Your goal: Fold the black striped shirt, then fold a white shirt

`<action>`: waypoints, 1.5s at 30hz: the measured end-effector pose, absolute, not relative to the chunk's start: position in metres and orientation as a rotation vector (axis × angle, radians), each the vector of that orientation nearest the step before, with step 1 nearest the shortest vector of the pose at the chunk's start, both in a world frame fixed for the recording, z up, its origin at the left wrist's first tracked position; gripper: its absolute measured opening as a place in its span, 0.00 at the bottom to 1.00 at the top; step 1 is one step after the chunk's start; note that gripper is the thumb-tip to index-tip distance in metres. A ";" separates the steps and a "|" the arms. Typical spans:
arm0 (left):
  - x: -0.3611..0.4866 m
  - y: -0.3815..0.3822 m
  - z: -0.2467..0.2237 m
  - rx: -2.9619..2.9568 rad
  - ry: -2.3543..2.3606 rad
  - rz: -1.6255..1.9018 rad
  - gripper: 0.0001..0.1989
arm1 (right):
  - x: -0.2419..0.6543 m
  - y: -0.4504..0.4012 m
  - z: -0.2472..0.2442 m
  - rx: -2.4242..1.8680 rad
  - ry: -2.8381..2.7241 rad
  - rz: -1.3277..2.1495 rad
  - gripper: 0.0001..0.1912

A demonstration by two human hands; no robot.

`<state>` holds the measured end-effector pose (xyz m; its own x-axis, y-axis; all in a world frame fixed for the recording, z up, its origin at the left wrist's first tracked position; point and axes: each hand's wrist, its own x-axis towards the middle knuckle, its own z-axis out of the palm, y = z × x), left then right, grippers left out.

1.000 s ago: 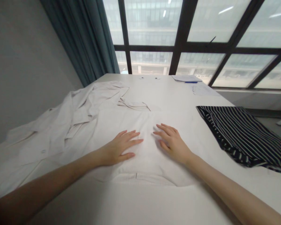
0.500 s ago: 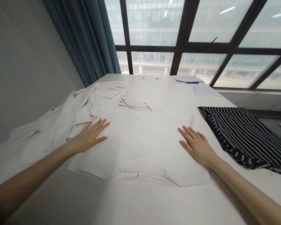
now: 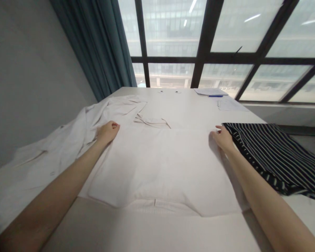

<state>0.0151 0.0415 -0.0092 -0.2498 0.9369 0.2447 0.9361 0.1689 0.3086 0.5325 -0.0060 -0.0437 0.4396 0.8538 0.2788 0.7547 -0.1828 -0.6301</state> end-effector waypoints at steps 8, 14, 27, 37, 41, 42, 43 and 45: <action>0.011 0.041 -0.030 1.858 1.985 1.196 0.22 | 0.521 -0.020 -0.043 -1.811 -1.377 0.004 0.22; 0.011 0.041 -0.028 1.850 1.939 1.181 0.25 | 0.526 -0.019 -0.044 -1.737 -1.285 0.177 0.28; 0.034 0.036 -0.020 2.087 2.232 0.757 0.27 | 0.521 -0.019 -0.030 -1.926 -1.648 -0.130 0.25; 0.150 0.000 -0.022 2.731 1.332 0.217 0.28 | 0.395 -0.032 -0.031 -1.563 -2.382 -0.069 0.25; 0.164 -0.007 -0.026 2.722 1.297 0.113 0.31 | 0.380 -0.034 -0.038 -1.627 -2.451 -0.105 0.27; 0.164 -0.007 -0.026 2.720 1.291 0.095 0.31 | 0.381 -0.034 -0.038 -1.643 -2.466 -0.096 0.28; 0.164 -0.006 -0.026 2.719 1.286 0.082 0.31 | 0.382 -0.035 -0.039 -1.650 -2.483 -0.083 0.28; 0.161 -0.005 -0.025 2.714 1.279 0.057 0.31 | 0.386 -0.035 -0.038 -1.652 -2.508 -0.050 0.29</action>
